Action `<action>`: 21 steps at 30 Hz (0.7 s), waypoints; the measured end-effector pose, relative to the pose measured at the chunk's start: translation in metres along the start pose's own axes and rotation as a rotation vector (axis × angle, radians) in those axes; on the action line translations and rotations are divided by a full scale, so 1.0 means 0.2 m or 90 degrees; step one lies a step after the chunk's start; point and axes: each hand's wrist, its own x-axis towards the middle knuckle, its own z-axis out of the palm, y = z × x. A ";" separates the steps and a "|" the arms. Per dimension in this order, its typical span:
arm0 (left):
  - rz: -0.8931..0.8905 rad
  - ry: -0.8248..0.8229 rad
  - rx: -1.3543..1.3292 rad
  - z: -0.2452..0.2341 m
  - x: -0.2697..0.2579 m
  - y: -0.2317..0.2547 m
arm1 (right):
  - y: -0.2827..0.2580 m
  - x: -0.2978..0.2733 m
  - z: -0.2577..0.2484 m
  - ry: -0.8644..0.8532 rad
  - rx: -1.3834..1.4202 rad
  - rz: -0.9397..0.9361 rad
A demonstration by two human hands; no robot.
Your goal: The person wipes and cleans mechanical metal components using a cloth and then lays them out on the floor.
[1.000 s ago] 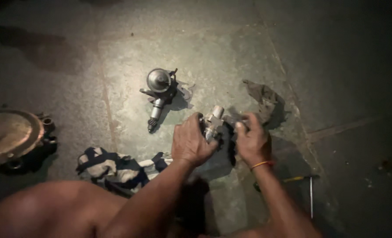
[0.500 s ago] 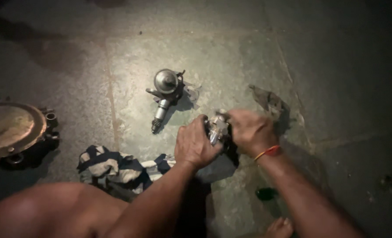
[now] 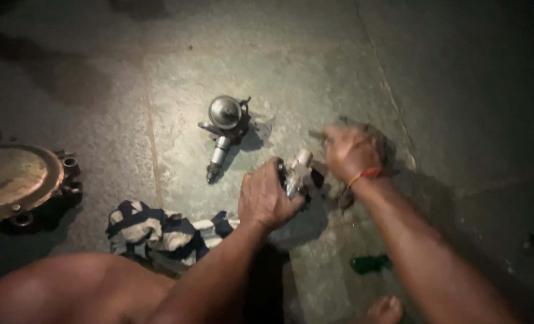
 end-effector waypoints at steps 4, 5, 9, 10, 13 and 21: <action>-0.049 -0.033 0.022 -0.01 0.03 -0.02 | -0.08 -0.06 -0.02 0.079 0.108 -0.190; -0.045 -0.035 0.019 -0.01 0.02 -0.01 | -0.10 -0.09 -0.04 0.057 0.090 -0.190; -0.023 -0.033 0.007 -0.01 0.00 0.01 | -0.13 0.04 -0.19 -0.144 -0.091 -0.007; -0.020 -0.026 0.015 -0.02 -0.02 -0.01 | -0.16 0.05 -0.20 -0.158 -0.078 -0.002; -0.038 -0.035 0.020 -0.04 0.02 0.00 | -0.19 0.08 -0.19 -0.167 -0.083 -0.060; -0.039 -0.046 -0.003 -0.04 0.02 0.00 | -0.12 0.13 -0.20 -0.169 -0.078 -0.032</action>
